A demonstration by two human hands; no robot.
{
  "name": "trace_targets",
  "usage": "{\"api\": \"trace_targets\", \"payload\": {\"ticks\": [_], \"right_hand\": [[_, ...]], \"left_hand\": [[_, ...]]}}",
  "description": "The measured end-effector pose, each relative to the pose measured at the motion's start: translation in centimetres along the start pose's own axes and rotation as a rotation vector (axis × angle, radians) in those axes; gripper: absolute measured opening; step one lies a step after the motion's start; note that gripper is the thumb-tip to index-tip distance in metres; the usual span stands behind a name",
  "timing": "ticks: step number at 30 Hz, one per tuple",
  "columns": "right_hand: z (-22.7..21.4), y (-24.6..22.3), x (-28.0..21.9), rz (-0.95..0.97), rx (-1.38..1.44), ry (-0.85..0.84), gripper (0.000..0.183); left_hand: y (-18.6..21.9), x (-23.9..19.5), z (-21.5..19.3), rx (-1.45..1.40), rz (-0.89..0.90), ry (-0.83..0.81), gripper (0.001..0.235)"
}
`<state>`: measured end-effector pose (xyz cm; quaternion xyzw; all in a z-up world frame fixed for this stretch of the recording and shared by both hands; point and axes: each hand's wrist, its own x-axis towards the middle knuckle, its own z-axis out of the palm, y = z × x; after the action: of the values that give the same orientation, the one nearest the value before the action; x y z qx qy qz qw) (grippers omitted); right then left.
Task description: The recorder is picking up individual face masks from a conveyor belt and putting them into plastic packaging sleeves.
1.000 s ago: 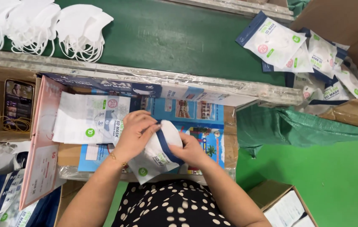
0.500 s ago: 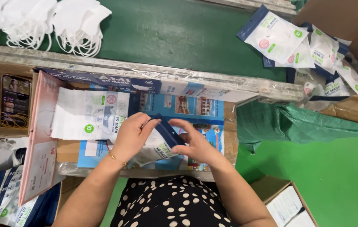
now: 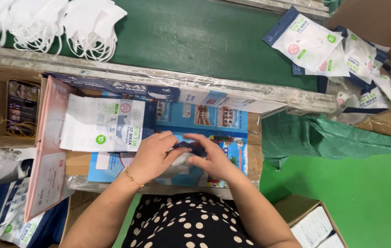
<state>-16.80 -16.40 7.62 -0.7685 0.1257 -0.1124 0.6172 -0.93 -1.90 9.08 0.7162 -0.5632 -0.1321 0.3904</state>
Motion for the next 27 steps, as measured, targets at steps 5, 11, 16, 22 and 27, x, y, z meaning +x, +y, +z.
{"api": "trace_targets", "payload": {"ticks": [5, 11, 16, 22, 27], "right_hand": [[0.7, 4.6, -0.6, 0.023, -0.07, 0.107, 0.011], [-2.6, 7.5, -1.1, 0.073, -0.143, -0.031, 0.01], [-6.5, 4.4, -1.0, 0.136, 0.456, 0.718, 0.022], [-5.5, 7.2, -2.1, 0.18, 0.772, 0.687, 0.041], [-5.4, 6.0, -2.7, 0.092, 0.534, 0.509, 0.046]], "left_hand": [[0.3, 0.2, -0.2, 0.019, 0.092, -0.011, 0.022], [-2.0, 1.3, -1.2, -0.034, 0.1, 0.027, 0.014], [-8.4, 7.5, -7.2, 0.313, 0.088, 0.473, 0.046], [-17.6, 17.1, -9.9, 0.971, -0.166, 0.484, 0.098], [-13.6, 16.9, -10.3, 0.292, -0.386, 0.132, 0.042]]}}
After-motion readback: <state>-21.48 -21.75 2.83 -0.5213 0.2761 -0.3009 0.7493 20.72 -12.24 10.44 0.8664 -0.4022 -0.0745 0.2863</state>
